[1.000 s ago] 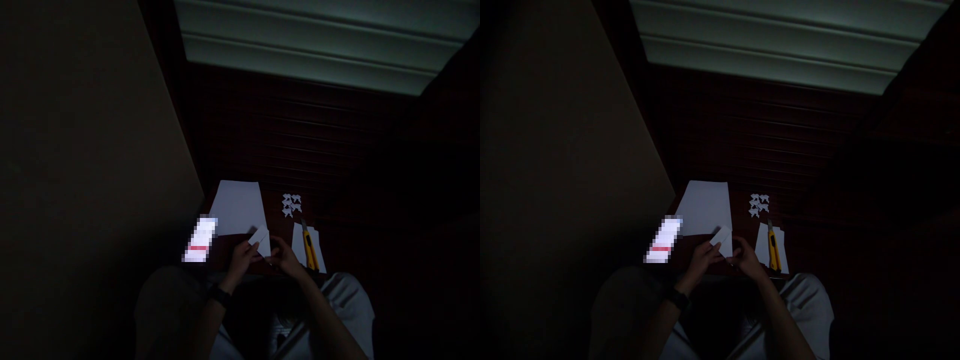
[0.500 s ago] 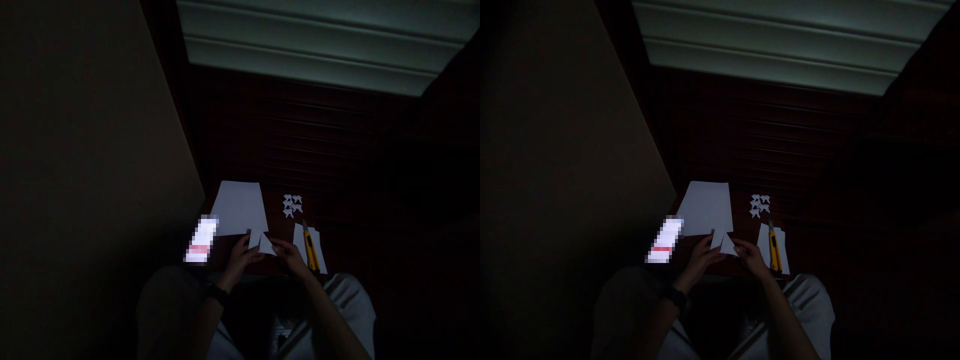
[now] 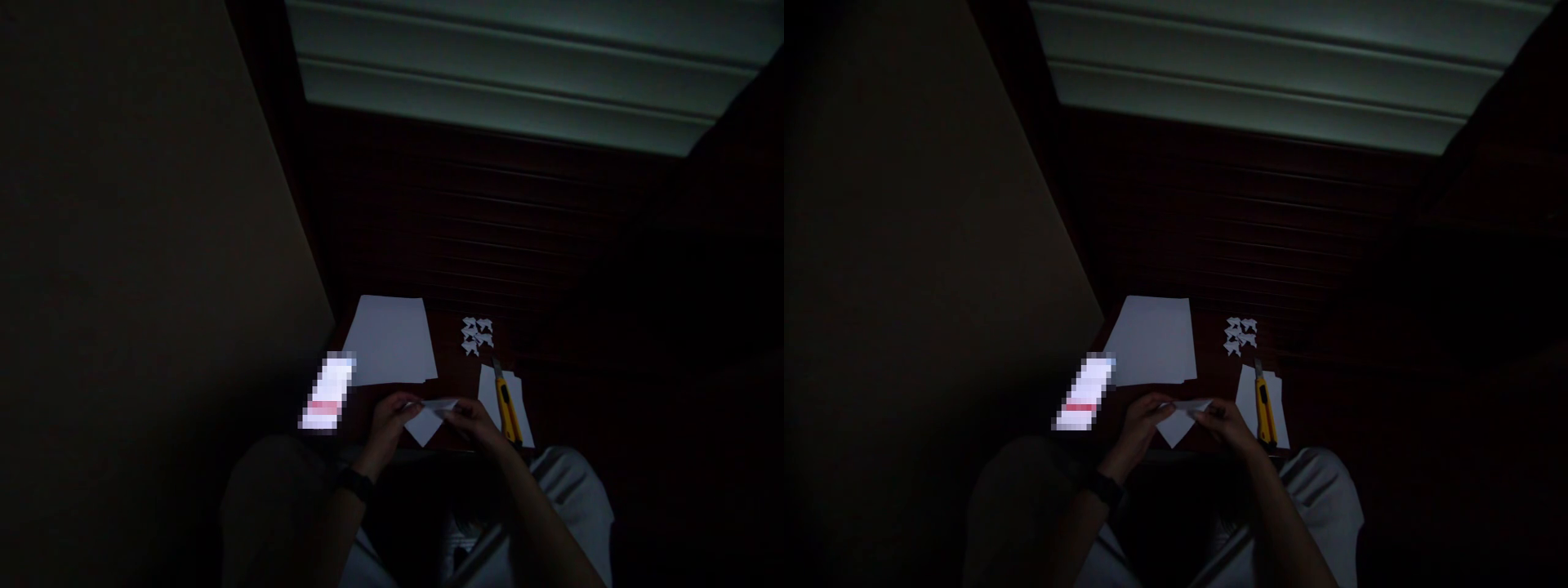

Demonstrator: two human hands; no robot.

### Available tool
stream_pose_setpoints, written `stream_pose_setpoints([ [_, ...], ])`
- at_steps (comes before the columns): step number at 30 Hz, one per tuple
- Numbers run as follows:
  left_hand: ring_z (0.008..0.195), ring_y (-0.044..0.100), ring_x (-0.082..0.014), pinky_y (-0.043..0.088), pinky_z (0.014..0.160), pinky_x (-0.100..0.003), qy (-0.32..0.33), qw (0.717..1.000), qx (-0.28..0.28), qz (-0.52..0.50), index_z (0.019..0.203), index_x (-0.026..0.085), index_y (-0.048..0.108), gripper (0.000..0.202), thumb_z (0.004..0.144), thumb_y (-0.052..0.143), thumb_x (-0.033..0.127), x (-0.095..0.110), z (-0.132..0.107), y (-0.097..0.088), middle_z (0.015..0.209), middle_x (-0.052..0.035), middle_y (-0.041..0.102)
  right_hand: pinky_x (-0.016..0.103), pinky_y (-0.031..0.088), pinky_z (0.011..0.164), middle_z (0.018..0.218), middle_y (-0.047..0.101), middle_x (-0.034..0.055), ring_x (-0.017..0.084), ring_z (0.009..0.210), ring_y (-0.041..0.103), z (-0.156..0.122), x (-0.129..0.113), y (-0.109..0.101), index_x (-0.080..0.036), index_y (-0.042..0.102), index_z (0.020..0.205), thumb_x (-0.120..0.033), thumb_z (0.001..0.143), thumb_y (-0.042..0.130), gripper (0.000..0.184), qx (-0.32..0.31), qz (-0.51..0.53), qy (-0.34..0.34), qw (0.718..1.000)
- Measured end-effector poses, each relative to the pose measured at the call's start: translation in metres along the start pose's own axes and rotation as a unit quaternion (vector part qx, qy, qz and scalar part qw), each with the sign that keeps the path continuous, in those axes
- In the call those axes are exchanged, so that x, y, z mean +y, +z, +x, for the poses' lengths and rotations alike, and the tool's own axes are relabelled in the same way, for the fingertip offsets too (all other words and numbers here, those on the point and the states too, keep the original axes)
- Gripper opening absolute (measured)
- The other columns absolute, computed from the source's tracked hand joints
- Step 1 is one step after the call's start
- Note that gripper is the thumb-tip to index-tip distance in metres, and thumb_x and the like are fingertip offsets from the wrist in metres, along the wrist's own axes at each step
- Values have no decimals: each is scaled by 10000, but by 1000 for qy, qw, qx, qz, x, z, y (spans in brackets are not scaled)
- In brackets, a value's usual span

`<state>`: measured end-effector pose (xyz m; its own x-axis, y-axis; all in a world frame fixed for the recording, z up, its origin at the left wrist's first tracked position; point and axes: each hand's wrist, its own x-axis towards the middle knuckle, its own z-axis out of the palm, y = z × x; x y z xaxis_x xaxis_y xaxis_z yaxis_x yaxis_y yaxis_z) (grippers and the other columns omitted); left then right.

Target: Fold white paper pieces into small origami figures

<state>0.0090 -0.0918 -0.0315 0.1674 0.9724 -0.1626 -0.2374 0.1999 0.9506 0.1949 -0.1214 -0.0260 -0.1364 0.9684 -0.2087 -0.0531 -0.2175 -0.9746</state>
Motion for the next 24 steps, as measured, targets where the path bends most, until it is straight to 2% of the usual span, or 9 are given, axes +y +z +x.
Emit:
stream_pose_setpoints([
  [3, 650, 601, -168, 444, 603, -257, -3, 1000, 7, 8, 759, 127, 633, 257, 593, 704, 310, -3, 2, 0, 725, -57, 661, 173, 174, 344, 530, 475, -40, 38, 373, 268, 0, 2, 0, -144, 637, 889, -417, 680, 635, 344, 16, 7, -10, 1000],
  [8, 698, 611, -190, 443, 613, -257, -3, 998, -26, 54, 816, 126, 656, 283, 592, 698, 293, -8, 4, -1, 776, -80, 677, 172, 163, 320, 490, 457, -55, 38, 338, 265, 5, 12, -2, -141, 621, 857, -381, 665, 642, 308, 41, 22, -12, 999],
  [12, 682, 600, -190, 438, 612, -257, -7, 994, -43, 99, 744, 124, 671, 260, 608, 684, 345, -8, 4, 1, 733, -76, 676, 176, 162, 316, 438, 427, -63, 39, 322, 251, 7, 16, -2, -139, 611, 740, -424, 694, 611, 289, 56, 19, -5, 998],
  [14, 626, 582, -174, 421, 562, -240, -11, 991, -54, 125, 700, 125, 667, 275, 616, 669, 387, -6, 3, 3, 676, -57, 663, 179, 203, 326, 442, 457, -53, 46, 329, 290, 7, 15, -1, -140, 610, 707, -464, 693, 602, 324, 63, 12, 3, 998],
  [16, 581, 559, -156, 393, 512, -221, -11, 986, -74, 150, 666, 124, 662, 299, 631, 646, 421, -4, 2, 4, 625, -39, 642, 188, 292, 368, 504, 536, -26, 69, 378, 392, 6, 12, 2, -141, 621, 724, -486, 688, 599, 347, 59, 5, 6, 998],
  [19, 540, 530, -140, 356, 470, -207, -10, 978, -106, 177, 643, 119, 661, 346, 675, 591, 456, -2, 2, 4, 568, -24, 610, 235, 418, 509, 687, 632, 19, 132, 565, 540, 4, 5, 6, -139, 638, 796, -475, 678, 615, 357, 33, -4, -5, 999],
  [21, 541, 527, -140, 349, 469, -207, -14, 978, -114, 175, 649, 114, 662, 378, 704, 555, 472, -2, 2, 3, 571, -25, 607, 271, 449, 587, 767, 648, 35, 170, 674, 573, 2, 2, 7, -138, 643, 834, -452, 653, 648, 362, 15, -4, -12, 1000],
  [24, 551, 529, -139, 350, 473, -206, -25, 984, -92, 148, 660, 109, 658, 402, 710, 542, 490, -4, 3, 0, 594, -29, 611, 281, 452, 580, 727, 648, 34, 184, 667, 579, 1, -1, 6, -147, 644, 874, -436, 614, 681, 390, 11, 15, -8, 1000],
])
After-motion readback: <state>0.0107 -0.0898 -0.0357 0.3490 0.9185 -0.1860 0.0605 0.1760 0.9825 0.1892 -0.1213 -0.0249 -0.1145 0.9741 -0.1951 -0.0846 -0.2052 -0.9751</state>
